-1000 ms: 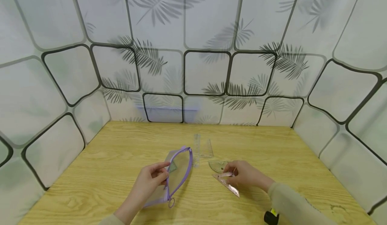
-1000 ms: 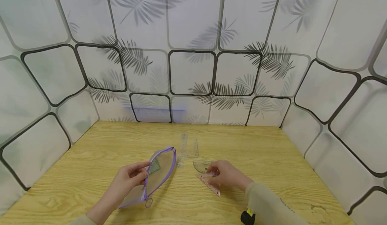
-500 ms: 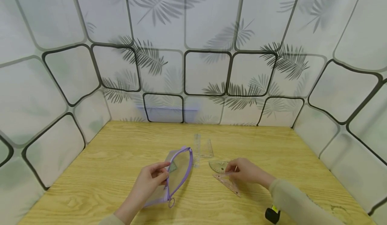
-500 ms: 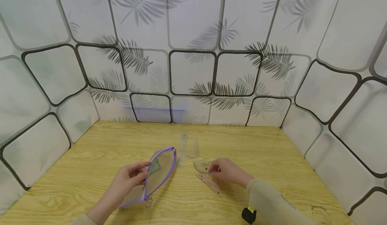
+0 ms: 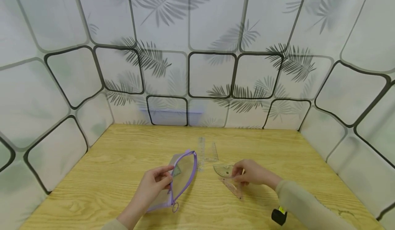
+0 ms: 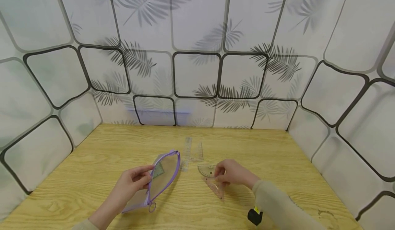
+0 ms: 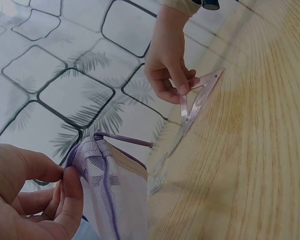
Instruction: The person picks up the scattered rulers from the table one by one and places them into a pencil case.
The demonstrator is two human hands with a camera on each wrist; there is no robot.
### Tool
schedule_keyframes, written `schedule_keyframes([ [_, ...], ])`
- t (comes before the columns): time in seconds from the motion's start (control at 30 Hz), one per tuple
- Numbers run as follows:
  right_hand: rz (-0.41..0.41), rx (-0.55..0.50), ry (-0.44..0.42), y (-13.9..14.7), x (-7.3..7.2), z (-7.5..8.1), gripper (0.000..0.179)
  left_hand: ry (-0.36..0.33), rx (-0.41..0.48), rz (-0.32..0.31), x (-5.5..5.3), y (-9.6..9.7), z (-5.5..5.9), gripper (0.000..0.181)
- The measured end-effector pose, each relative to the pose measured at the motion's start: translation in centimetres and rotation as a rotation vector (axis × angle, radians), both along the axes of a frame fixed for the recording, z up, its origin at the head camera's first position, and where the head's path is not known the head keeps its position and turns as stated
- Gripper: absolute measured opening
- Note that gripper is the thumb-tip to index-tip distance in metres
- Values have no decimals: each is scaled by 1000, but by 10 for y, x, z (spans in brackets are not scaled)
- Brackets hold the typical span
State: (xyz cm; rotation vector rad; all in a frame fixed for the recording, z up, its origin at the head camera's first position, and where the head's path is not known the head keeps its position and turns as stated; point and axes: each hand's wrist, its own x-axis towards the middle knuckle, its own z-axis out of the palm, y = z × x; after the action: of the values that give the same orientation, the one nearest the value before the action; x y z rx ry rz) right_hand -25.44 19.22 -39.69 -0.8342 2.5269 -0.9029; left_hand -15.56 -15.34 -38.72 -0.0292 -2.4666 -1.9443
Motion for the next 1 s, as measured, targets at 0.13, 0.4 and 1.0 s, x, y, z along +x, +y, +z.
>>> schedule_keyframes([
  [0.13, 4, -23, -20, 1, 0, 2, 5, -1, 0, 0, 0, 1, 0, 38],
  [0.4, 38, -46, -53, 3, -3, 7, 15, 5, 2, -5, 2, 1, 0, 38],
  [1.0, -32, -132, -130, -2, -4, 13, 24, -2, -2, 8, 0, 4, -2, 38],
])
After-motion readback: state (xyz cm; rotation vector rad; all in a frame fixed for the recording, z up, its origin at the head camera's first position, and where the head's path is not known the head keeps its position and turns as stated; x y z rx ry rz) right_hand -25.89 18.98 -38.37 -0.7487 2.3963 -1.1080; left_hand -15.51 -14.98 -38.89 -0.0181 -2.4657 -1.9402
